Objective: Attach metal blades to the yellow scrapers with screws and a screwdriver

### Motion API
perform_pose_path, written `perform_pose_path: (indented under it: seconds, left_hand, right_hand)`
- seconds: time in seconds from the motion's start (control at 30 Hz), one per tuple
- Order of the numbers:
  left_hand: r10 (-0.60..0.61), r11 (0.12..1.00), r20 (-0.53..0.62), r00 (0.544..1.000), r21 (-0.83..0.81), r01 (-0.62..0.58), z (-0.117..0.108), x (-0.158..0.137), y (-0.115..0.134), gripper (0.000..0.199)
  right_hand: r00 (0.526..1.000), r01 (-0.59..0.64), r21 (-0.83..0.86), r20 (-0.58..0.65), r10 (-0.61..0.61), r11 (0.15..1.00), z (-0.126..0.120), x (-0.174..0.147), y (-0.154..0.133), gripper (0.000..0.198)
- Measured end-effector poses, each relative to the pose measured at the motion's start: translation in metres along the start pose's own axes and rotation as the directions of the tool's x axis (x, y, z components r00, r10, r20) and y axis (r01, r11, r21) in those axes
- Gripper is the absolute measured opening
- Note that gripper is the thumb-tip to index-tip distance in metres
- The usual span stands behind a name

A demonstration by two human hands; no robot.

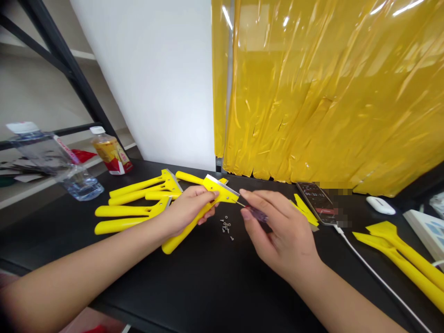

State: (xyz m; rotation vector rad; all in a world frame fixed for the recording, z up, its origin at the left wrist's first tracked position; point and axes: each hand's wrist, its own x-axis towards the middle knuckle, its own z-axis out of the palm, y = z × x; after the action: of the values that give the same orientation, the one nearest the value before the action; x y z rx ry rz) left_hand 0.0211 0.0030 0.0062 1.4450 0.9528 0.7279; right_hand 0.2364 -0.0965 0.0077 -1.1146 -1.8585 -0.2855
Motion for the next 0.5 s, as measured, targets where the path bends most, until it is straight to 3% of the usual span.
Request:
perform_pose_path:
  seconds: [0.1,0.17,0.27,0.4,0.5]
  left_hand:
    - [-0.001,1.000,-0.053,0.999,0.008,0.001,0.000,0.003,-0.003,0.026]
    - [0.035,0.999,-0.085,0.996,-0.013,-0.037,0.000,0.004,-0.003,0.019]
    - [0.077,0.993,-0.101,0.992,-0.079,-0.085,0.001,0.004,-0.002,0.008]
    - [0.063,0.985,-0.067,0.996,-0.154,-0.072,0.004,0.001,0.002,0.002]
    - [0.078,0.983,-0.032,0.996,-0.166,-0.082,0.005,-0.001,0.003,0.003]
  right_hand:
    - [1.000,-0.010,0.063,0.009,0.010,0.998,-0.002,0.001,-0.001,0.034]
    - [0.990,-0.032,0.096,0.143,0.018,0.995,0.004,-0.002,0.002,0.036]
    - [0.936,-0.125,0.139,0.346,0.070,0.982,0.025,-0.011,0.013,0.035]
    - [0.853,-0.161,0.022,0.506,0.128,0.987,0.051,-0.023,0.030,0.041]
    - [0.835,-0.132,-0.037,0.534,0.131,0.991,0.058,-0.025,0.038,0.045]
